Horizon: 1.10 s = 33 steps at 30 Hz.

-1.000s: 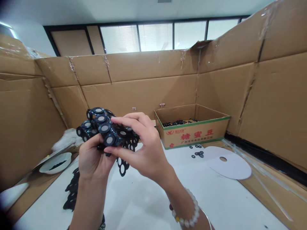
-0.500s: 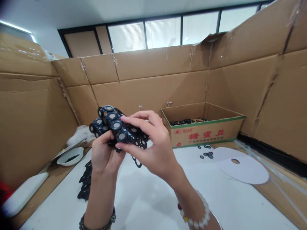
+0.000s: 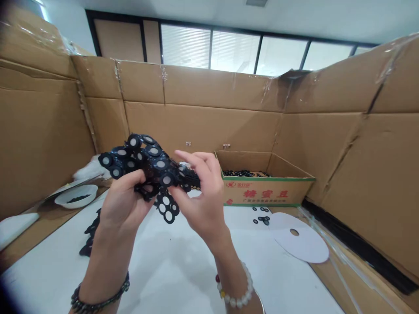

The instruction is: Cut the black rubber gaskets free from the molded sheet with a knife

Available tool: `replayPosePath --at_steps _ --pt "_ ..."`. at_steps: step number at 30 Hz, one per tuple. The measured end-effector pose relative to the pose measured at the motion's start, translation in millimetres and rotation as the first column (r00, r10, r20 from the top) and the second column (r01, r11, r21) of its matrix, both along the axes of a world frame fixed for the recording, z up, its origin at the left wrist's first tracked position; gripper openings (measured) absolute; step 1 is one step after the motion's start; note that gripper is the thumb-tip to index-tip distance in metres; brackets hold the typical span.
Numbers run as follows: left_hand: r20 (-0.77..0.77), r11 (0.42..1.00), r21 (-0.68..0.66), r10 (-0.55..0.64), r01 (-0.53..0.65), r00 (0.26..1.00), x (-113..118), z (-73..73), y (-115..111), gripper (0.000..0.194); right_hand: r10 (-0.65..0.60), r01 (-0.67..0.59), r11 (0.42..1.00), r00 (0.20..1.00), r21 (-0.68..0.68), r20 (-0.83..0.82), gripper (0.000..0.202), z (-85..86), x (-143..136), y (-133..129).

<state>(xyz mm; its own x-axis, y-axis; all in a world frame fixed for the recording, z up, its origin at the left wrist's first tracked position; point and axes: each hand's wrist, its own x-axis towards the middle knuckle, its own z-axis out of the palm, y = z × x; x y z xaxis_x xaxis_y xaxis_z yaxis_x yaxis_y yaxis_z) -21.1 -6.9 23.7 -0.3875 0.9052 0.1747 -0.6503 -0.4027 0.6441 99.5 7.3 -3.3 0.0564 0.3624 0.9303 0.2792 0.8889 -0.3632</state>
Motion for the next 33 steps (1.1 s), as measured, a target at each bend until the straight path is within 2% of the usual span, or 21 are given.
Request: replayPosePath --at_steps 2,4,6,7,9,11,12,13,15,18,20,22,25,28,33 --pt "0.016 1.0 0.009 -0.025 0.025 1.0 0 -0.1 -1 0.022 -0.033 0.034 0.999 0.999 0.037 -0.029 0.029 -0.8 4 -5" --pt "0.036 0.998 0.025 -0.051 0.05 0.998 1 0.1 -1 0.018 0.067 -0.067 0.998 0.997 0.017 0.029 0.033 0.1 10 -17" --pt "0.052 0.996 0.037 -0.078 0.076 0.996 1 0.5 0 0.015 0.208 -0.184 0.973 0.959 -0.138 0.191 0.029 1.8 15 -32" --pt "0.063 0.995 0.042 -0.091 0.089 0.994 2 0.6 0 0.015 0.26 -0.191 0.948 0.926 -0.254 0.275 0.022 2.2 16 -38" --pt "0.091 0.993 0.048 -0.113 0.109 0.989 3 0.6 0 0.015 0.303 -0.111 0.892 0.867 -0.439 0.396 0.013 1.0 14 -40" --pt "0.107 0.991 0.047 -0.13 0.125 0.986 4 0.3 -1 0.015 0.315 -0.056 0.854 0.847 -0.518 0.428 0.014 -3.8 6 -26" --pt "0.112 0.99 0.046 -0.135 0.13 0.985 4 0.2 -1 0.016 0.334 -0.079 0.841 0.854 -0.534 0.399 0.013 -7.3 2 -14" --pt "0.114 0.99 0.046 -0.137 0.133 0.984 5 0.2 -1 0.017 0.38 -0.154 0.819 0.868 -0.553 0.321 0.011 -11.2 -3 0" --pt "0.121 0.99 0.052 -0.137 0.131 0.983 4 0.4 -2 0.021 0.52 -0.395 0.717 0.852 -0.574 0.063 0.017 -18.2 -10 26" --pt "0.093 0.991 0.018 -0.137 0.136 0.986 2 1.6 -1 0.025 0.617 -0.656 0.55 0.736 -0.517 -0.278 0.034 -21.6 -9 49" --pt "0.043 0.987 -0.027 -0.156 0.157 0.987 0 2.9 -1 0.025 0.617 -0.748 0.478 0.659 -0.46 -0.43 0.038 -18.1 -2 50" --pt "-0.011 0.978 -0.059 -0.2 0.199 0.98 -3 4.1 -2 0.021 0.623 -0.84 0.408 0.543 -0.358 -0.563 0.039 -11.8 8 43" --pt "-0.082 0.958 -0.091 -0.281 0.273 0.956 -6 3.8 -5 0.012 0.643 -0.892 0.397 0.438 -0.216 -0.629 0.034 -2.3 22 33" --pt "-0.148 0.943 -0.088 -0.33 0.32 0.932 -6 -0.5 -7 0.006 0.64 -0.887 0.424 0.435 -0.181 -0.633 0.028 3.1 30 27" --pt "-0.339 0.969 0.017 -0.227 0.247 0.913 2 -10.4 -2 0.015 0.666 -0.889 0.433 0.428 -0.15 -0.611 0.017 5.2 32 21"
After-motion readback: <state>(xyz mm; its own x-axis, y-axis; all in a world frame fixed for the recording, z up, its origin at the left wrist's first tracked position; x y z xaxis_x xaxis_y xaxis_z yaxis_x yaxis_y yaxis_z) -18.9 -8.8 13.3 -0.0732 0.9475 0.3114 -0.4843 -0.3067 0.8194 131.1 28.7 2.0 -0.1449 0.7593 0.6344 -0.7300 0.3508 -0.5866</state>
